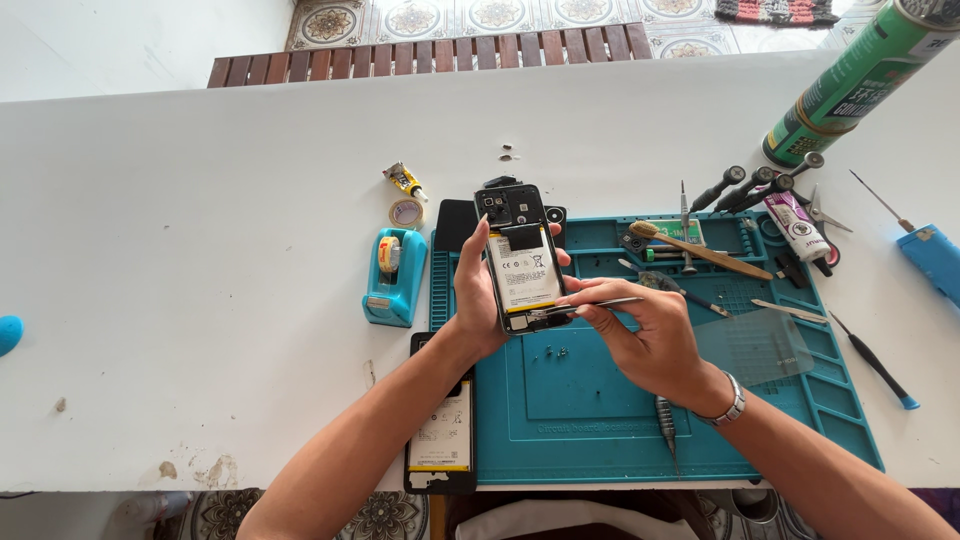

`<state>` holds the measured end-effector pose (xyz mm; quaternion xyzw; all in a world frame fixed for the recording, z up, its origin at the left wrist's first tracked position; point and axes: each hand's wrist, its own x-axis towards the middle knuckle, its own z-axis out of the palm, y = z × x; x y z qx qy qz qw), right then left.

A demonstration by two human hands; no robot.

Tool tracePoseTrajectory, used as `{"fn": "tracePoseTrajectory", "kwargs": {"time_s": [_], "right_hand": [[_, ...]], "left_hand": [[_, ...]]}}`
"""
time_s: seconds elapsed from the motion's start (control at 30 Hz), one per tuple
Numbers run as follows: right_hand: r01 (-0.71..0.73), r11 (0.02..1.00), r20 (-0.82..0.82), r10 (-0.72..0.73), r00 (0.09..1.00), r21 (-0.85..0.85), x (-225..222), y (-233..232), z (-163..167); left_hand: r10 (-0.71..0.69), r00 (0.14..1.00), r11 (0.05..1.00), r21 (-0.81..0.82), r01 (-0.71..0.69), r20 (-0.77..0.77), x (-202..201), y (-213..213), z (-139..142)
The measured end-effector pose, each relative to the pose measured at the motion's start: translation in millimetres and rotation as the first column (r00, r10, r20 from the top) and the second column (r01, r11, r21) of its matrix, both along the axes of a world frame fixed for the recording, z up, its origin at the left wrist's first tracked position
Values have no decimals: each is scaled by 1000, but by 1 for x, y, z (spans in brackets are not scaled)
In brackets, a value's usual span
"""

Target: The person uses tweezers to remove small screws and components from a disassembled smartphone. They place the screws on a blue mat and continue to manipulate internal parts of the phone.

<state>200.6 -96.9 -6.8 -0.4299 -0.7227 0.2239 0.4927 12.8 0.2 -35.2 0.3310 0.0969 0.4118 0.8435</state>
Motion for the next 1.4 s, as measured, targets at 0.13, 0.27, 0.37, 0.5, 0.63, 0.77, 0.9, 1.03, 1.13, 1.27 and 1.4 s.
{"fn": "tracePoseTrajectory", "kwargs": {"time_s": [0.13, 0.27, 0.37, 0.5, 0.63, 0.77, 0.9, 1.03, 1.13, 1.27, 1.4], "right_hand": [[2, 1000, 5, -2, 1000, 11, -1, 0, 1], [11, 1000, 15, -11, 1000, 14, 0, 1, 1], [23, 1000, 20, -23, 1000, 7, 1, 0, 1], [27, 999, 30, -28, 999, 19, 1, 0, 1], [28, 999, 41, -29, 999, 26, 1, 0, 1], [32, 999, 32, -33, 999, 30, -1, -1, 2], [35, 998, 57, -38, 998, 54, 0, 0, 4], [37, 997, 46, -39, 998, 62, 1, 0, 4], [43, 997, 49, -46, 998, 59, 1, 0, 4], [41, 997, 65, -46, 997, 66, 1, 0, 3], [48, 997, 68, -52, 996, 59, 1, 0, 3]], "left_hand": [[8, 1000, 1000, -4, -8, 5, 0, 0, -2], [-36, 999, 999, 3, 36, 33, 0, 2, -6], [-45, 998, 999, 1, 45, 34, 2, 3, -10], [-49, 998, 999, -11, 50, 41, 2, 4, -12], [-37, 999, 999, -2, 37, 20, 1, 3, -12], [-40, 999, 999, -12, 40, 20, 1, 2, -11], [-43, 999, 999, -9, 43, 30, 1, 3, -10], [-41, 999, 999, -13, 41, 17, 1, 3, -10], [-44, 999, 999, -17, 45, 28, 2, 4, -11], [-50, 998, 999, -12, 50, 39, 2, 4, -12], [-52, 998, 998, -18, 52, 43, 2, 3, -11]]}}
